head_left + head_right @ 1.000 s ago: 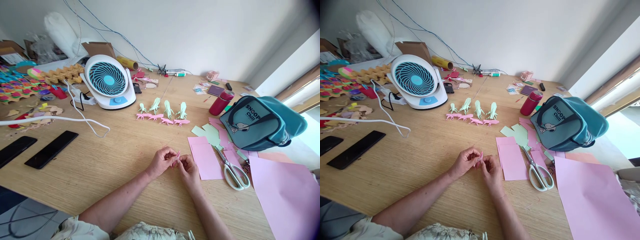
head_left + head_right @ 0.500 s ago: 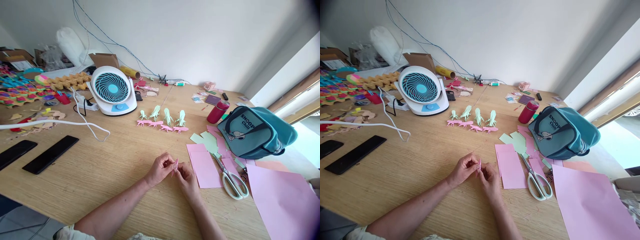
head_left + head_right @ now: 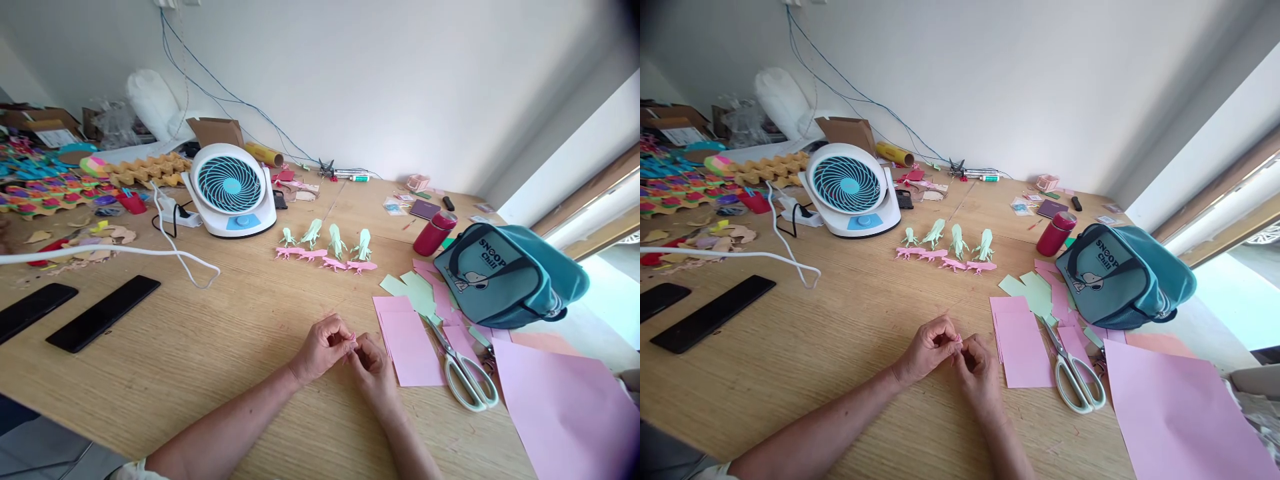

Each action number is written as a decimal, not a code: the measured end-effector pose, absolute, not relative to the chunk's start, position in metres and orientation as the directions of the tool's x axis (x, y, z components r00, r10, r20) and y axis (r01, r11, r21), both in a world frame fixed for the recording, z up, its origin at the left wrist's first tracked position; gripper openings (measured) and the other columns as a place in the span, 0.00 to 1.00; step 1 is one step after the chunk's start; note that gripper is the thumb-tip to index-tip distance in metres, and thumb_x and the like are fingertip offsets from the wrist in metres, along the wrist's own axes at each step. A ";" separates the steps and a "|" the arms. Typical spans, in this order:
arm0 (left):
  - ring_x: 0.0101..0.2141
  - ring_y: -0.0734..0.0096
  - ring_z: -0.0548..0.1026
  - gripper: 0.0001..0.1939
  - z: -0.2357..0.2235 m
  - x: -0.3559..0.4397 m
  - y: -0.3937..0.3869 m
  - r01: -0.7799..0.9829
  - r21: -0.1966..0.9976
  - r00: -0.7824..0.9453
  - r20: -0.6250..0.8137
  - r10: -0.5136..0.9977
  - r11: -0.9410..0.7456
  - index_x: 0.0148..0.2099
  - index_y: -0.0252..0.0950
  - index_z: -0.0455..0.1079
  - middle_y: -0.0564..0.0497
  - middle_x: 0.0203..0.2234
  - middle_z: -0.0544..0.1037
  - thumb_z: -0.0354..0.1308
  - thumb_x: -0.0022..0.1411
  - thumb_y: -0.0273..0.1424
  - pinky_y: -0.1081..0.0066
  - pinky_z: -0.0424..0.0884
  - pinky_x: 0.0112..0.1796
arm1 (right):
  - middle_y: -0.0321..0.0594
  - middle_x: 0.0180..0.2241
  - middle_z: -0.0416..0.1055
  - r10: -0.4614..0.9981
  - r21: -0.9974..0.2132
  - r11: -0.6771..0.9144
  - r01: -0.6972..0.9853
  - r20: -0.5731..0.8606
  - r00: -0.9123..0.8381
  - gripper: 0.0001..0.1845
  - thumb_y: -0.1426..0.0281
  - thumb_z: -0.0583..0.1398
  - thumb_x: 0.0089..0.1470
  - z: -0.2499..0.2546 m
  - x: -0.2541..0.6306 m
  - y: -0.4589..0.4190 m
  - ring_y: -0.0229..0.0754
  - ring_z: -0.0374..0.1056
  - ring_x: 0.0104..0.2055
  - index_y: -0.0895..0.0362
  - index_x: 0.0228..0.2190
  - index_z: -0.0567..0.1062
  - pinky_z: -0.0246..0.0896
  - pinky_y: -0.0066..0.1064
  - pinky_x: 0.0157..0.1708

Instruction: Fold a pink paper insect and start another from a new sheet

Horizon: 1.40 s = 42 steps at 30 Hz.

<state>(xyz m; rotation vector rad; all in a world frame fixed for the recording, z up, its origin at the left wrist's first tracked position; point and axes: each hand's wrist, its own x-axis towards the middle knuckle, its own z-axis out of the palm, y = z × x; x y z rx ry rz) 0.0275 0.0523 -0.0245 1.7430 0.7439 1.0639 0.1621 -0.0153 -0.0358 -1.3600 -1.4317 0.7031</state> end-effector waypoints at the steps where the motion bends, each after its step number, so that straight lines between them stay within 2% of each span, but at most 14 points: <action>1: 0.25 0.77 0.67 0.12 -0.024 0.027 0.052 0.025 0.921 0.438 0.339 0.833 -0.388 0.26 0.35 0.66 0.56 0.22 0.70 0.63 0.58 0.32 0.65 0.64 0.49 | 0.35 0.24 0.64 0.956 -0.905 0.201 0.375 0.265 0.127 0.16 0.64 0.58 0.60 -0.036 0.162 -0.015 0.39 0.59 0.27 0.55 0.22 0.71 0.53 0.29 0.26; 3: 0.24 0.78 0.67 0.12 -0.023 0.027 0.052 0.017 0.924 0.438 0.337 0.833 -0.383 0.26 0.36 0.66 0.57 0.21 0.69 0.63 0.59 0.32 0.61 0.60 0.55 | 0.35 0.25 0.64 0.956 -0.904 0.209 0.374 0.269 0.116 0.15 0.64 0.58 0.60 -0.036 0.163 -0.015 0.39 0.59 0.28 0.55 0.23 0.72 0.53 0.30 0.27; 5: 0.23 0.78 0.67 0.12 -0.024 0.026 0.052 0.008 0.934 0.442 0.318 0.838 -0.358 0.26 0.36 0.66 0.57 0.21 0.69 0.63 0.59 0.33 0.61 0.59 0.55 | 0.35 0.25 0.64 0.956 -0.902 0.218 0.373 0.275 0.105 0.15 0.64 0.58 0.61 -0.037 0.164 -0.015 0.39 0.59 0.28 0.55 0.23 0.72 0.53 0.30 0.28; 10: 0.25 0.76 0.70 0.11 -0.024 0.027 0.052 -0.025 0.961 0.434 0.260 0.863 -0.277 0.27 0.35 0.68 0.55 0.22 0.72 0.63 0.57 0.33 0.64 0.65 0.49 | 0.35 0.25 0.65 0.962 -0.902 0.208 0.378 0.258 0.086 0.16 0.64 0.58 0.61 -0.038 0.164 -0.015 0.39 0.60 0.28 0.55 0.22 0.70 0.52 0.30 0.28; 15: 0.23 0.77 0.69 0.13 -0.021 0.026 0.052 -0.058 0.978 0.460 0.204 0.864 -0.200 0.26 0.35 0.66 0.55 0.21 0.71 0.62 0.58 0.35 0.73 0.69 0.34 | 0.35 0.24 0.64 0.966 -0.898 0.197 0.395 0.247 0.081 0.17 0.63 0.58 0.61 -0.039 0.163 -0.016 0.39 0.60 0.27 0.55 0.22 0.70 0.52 0.30 0.27; 27: 0.22 0.75 0.73 0.14 -0.019 0.025 0.054 -0.104 0.991 0.469 0.128 0.874 -0.090 0.27 0.34 0.68 0.53 0.20 0.75 0.63 0.57 0.37 0.74 0.69 0.28 | 0.35 0.24 0.63 0.978 -0.897 0.164 0.410 0.203 0.054 0.19 0.59 0.59 0.60 -0.040 0.162 -0.017 0.38 0.60 0.26 0.55 0.21 0.70 0.51 0.30 0.26; 34: 0.24 0.75 0.73 0.14 -0.025 0.026 0.055 -0.132 0.990 0.494 0.111 0.862 -0.052 0.28 0.33 0.68 0.53 0.21 0.74 0.63 0.58 0.38 0.74 0.70 0.30 | 0.34 0.23 0.63 0.972 -0.883 0.162 0.441 0.219 0.083 0.18 0.61 0.59 0.60 -0.039 0.160 -0.017 0.37 0.58 0.24 0.55 0.21 0.70 0.51 0.29 0.24; 42: 0.24 0.77 0.70 0.09 -0.020 0.027 0.052 -0.021 0.979 0.466 0.190 0.864 -0.203 0.27 0.33 0.68 0.54 0.22 0.71 0.61 0.57 0.30 0.77 0.65 0.26 | 0.35 0.24 0.63 0.957 -0.872 0.166 0.461 0.255 0.138 0.16 0.64 0.58 0.59 -0.045 0.162 -0.016 0.38 0.58 0.25 0.55 0.22 0.68 0.51 0.29 0.24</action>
